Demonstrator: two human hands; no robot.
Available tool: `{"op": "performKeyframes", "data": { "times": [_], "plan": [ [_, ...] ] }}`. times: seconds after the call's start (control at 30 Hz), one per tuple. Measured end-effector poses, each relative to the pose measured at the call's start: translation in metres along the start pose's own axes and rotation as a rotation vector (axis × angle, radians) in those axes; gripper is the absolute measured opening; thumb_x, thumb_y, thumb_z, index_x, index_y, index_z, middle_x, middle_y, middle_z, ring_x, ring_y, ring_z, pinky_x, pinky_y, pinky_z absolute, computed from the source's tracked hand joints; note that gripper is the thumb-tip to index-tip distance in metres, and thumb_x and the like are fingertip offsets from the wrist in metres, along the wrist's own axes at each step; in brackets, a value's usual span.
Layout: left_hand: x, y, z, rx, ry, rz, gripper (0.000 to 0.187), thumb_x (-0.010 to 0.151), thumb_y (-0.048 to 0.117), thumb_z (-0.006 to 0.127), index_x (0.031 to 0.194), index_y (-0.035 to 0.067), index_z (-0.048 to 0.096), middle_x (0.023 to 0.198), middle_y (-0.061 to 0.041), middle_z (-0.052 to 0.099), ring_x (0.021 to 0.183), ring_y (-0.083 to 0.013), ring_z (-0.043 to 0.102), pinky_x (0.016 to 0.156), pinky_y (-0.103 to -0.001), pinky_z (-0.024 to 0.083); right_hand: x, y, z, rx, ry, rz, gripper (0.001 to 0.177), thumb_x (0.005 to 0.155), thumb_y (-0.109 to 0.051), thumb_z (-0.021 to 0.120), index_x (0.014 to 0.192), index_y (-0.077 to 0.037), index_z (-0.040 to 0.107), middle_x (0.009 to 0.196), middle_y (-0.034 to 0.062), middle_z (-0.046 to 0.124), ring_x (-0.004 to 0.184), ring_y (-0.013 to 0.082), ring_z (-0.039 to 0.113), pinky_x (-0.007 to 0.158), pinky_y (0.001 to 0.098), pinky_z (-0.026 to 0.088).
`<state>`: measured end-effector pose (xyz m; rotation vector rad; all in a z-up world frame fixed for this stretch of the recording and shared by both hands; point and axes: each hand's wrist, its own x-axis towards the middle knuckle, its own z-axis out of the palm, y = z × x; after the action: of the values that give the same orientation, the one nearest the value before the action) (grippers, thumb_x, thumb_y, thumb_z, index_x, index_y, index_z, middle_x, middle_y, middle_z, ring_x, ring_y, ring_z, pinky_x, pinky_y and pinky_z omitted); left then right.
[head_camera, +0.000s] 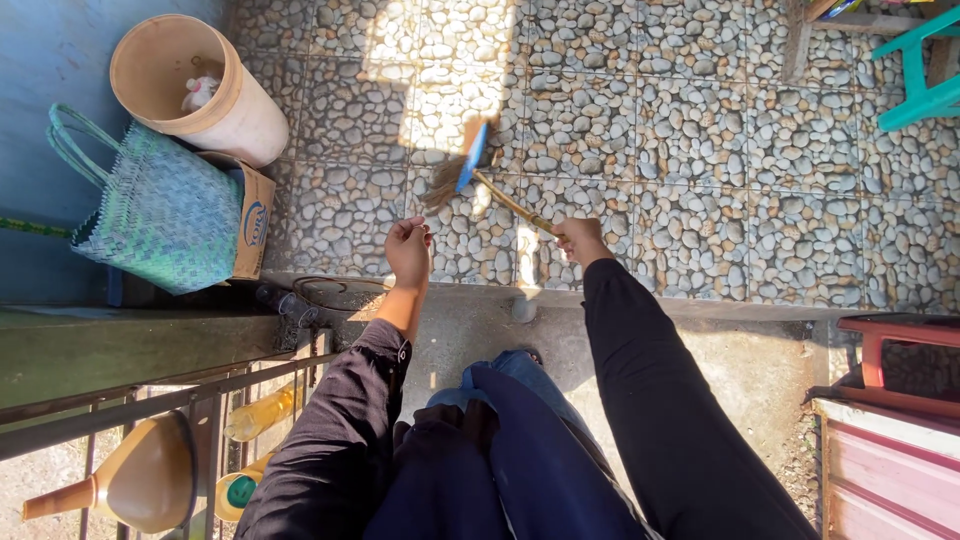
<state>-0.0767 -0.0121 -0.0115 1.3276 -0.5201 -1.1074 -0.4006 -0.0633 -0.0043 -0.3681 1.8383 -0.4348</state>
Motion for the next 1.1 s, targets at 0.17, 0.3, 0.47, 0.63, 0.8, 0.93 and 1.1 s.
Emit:
{"op": "performKeyframes", "data": {
  "times": [0.17,0.3,0.47,0.63,0.8,0.93,1.1],
  "plan": [
    [-0.011,0.007,0.043,0.009,-0.039,-0.059,0.012,0.094,-0.002,0.058,0.103,-0.001,0.065,0.09,-0.006,0.068,0.075,-0.0109,0.062,0.068,-0.023,0.051,0.007,0.004,-0.071,0.026,0.103,0.0,0.014,0.089,-0.01,0.074,0.086,0.003,0.068,0.063,0.0092,0.062,0.039,0.0087,0.042,0.039,0.0288,0.028],
    [-0.011,-0.001,0.067,-0.034,-0.118,-0.07,0.012,0.093,-0.002,0.057,0.103,-0.002,0.065,0.09,-0.006,0.068,0.073,-0.0124,0.061,0.066,-0.025,0.05,-0.012,-0.001,-0.08,0.074,0.142,-0.108,0.016,0.09,-0.008,0.072,0.09,0.007,0.067,0.066,0.0118,0.062,0.042,0.0105,0.045,0.039,0.0305,0.03],
    [-0.025,0.024,0.081,0.048,-0.14,-0.099,0.011,0.094,0.0,0.06,0.104,-0.001,0.064,0.089,-0.006,0.067,0.074,-0.0111,0.061,0.066,-0.024,0.048,-0.086,-0.005,-0.032,0.071,0.024,-0.315,0.028,0.087,-0.005,0.071,0.114,-0.001,0.071,0.068,0.0094,0.065,0.043,0.0095,0.05,0.036,0.0283,0.032],
    [-0.019,0.014,0.067,0.083,-0.109,-0.099,0.012,0.094,0.0,0.059,0.104,-0.001,0.066,0.089,-0.005,0.067,0.075,-0.0111,0.062,0.066,-0.024,0.05,-0.131,-0.009,0.036,-0.057,-0.19,-0.297,0.032,0.09,-0.008,0.068,0.122,-0.003,0.071,0.066,0.006,0.066,0.04,0.0071,0.044,0.034,0.0253,0.031],
    [-0.013,0.004,0.047,0.009,-0.037,-0.047,0.013,0.094,-0.001,0.057,0.104,-0.002,0.065,0.094,-0.005,0.069,0.082,-0.0096,0.066,0.073,-0.023,0.056,-0.095,0.024,0.129,-0.005,-0.482,-0.301,0.022,0.084,0.002,0.068,0.105,0.006,0.072,0.066,0.0096,0.067,0.045,0.0109,0.057,0.035,0.0318,0.028],
    [-0.013,-0.008,0.03,0.026,0.035,-0.02,0.015,0.094,-0.002,0.058,0.106,-0.003,0.065,0.092,-0.008,0.069,0.075,-0.0123,0.063,0.069,-0.024,0.052,-0.069,0.042,0.169,-0.087,-0.514,-0.31,0.014,0.081,-0.001,0.073,0.089,0.01,0.075,0.062,0.0126,0.062,0.044,0.0142,0.051,0.037,0.0317,0.029],
    [-0.01,-0.025,0.027,-0.018,0.08,-0.011,0.012,0.095,0.0,0.058,0.105,-0.002,0.065,0.09,-0.008,0.068,0.075,-0.0123,0.064,0.068,-0.023,0.051,-0.047,0.014,0.149,-0.092,-0.374,-0.234,0.011,0.079,-0.005,0.077,0.08,0.002,0.069,0.06,0.0101,0.06,0.042,0.0156,0.054,0.036,0.0343,0.026]
  ]
}}
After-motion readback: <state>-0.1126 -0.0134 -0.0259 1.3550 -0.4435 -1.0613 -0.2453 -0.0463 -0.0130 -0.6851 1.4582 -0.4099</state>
